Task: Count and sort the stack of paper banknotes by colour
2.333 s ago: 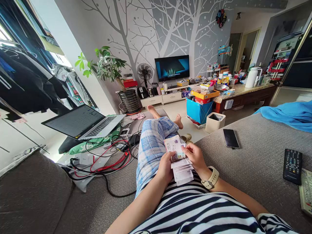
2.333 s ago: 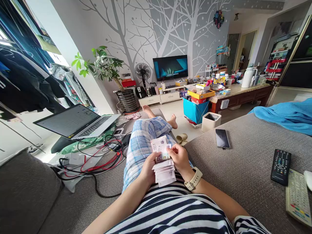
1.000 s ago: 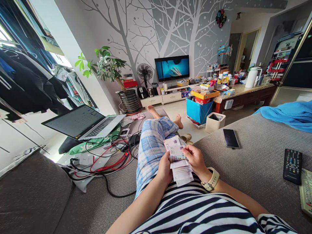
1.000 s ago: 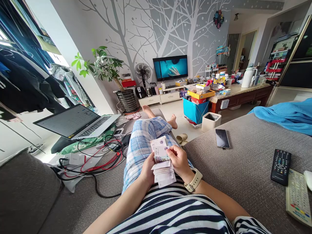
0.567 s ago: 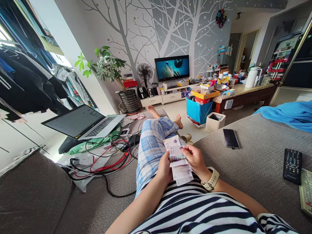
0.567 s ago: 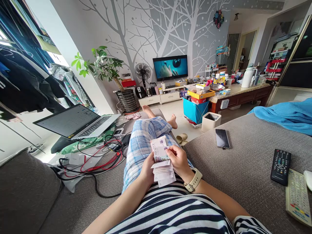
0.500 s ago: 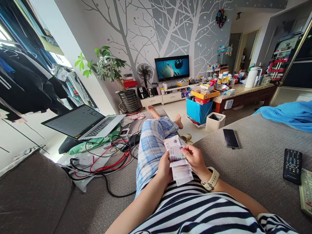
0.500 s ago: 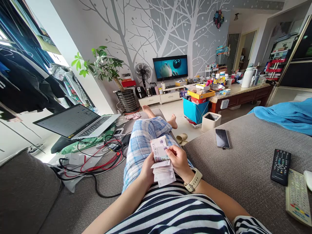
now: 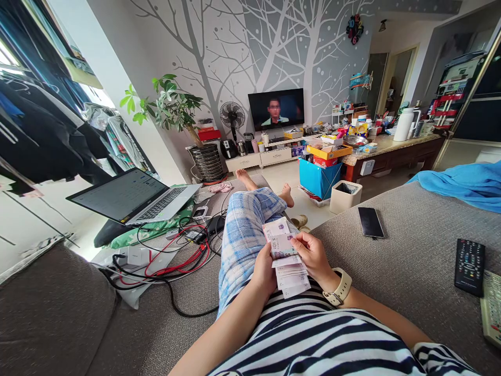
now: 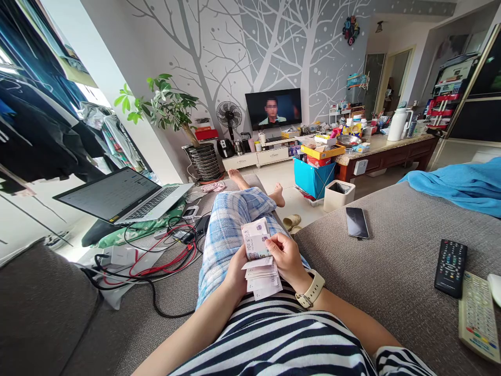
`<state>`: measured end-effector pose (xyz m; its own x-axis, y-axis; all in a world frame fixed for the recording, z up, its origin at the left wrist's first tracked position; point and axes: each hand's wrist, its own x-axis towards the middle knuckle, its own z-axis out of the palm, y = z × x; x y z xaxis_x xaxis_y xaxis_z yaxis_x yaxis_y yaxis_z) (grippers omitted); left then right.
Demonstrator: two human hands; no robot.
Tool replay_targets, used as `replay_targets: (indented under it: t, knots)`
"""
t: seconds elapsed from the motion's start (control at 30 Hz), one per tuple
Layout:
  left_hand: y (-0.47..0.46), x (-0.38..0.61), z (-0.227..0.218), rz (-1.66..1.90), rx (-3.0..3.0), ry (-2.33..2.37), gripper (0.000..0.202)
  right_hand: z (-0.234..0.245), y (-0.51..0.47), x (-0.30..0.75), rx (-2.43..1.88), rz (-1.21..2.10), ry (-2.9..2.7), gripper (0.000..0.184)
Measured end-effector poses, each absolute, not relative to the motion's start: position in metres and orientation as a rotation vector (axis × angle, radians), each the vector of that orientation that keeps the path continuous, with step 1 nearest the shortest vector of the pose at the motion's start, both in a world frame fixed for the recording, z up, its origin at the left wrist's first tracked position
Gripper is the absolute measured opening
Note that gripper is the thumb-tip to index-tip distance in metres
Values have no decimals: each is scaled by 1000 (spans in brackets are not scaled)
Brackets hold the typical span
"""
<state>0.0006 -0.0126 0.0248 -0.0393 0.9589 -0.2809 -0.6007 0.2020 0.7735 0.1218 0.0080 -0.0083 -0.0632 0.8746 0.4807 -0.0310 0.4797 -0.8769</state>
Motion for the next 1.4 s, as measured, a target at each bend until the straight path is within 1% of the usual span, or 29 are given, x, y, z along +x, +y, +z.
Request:
replay_targets:
  t: [0.2,0.67,1.1,1.3,1.4]
  knots:
    - [-12,1,25,1336,470,897,15,-9,8,122,-805,882,-1459,33]
    - [-11,0,22,1345,507,972,18,-9,8,122,-786,899,-1447,34]
    - [-11,0,21,1356,436,918,23,-11,8,122,-764,937,-1424,34]
    - [-9,0,17,1349,492,908,19,-11,7,121,-751,944,-1421,32]
    - [-8,-1,15,1319,495,892,21,-11,7,122,-751,950,-1419,32]
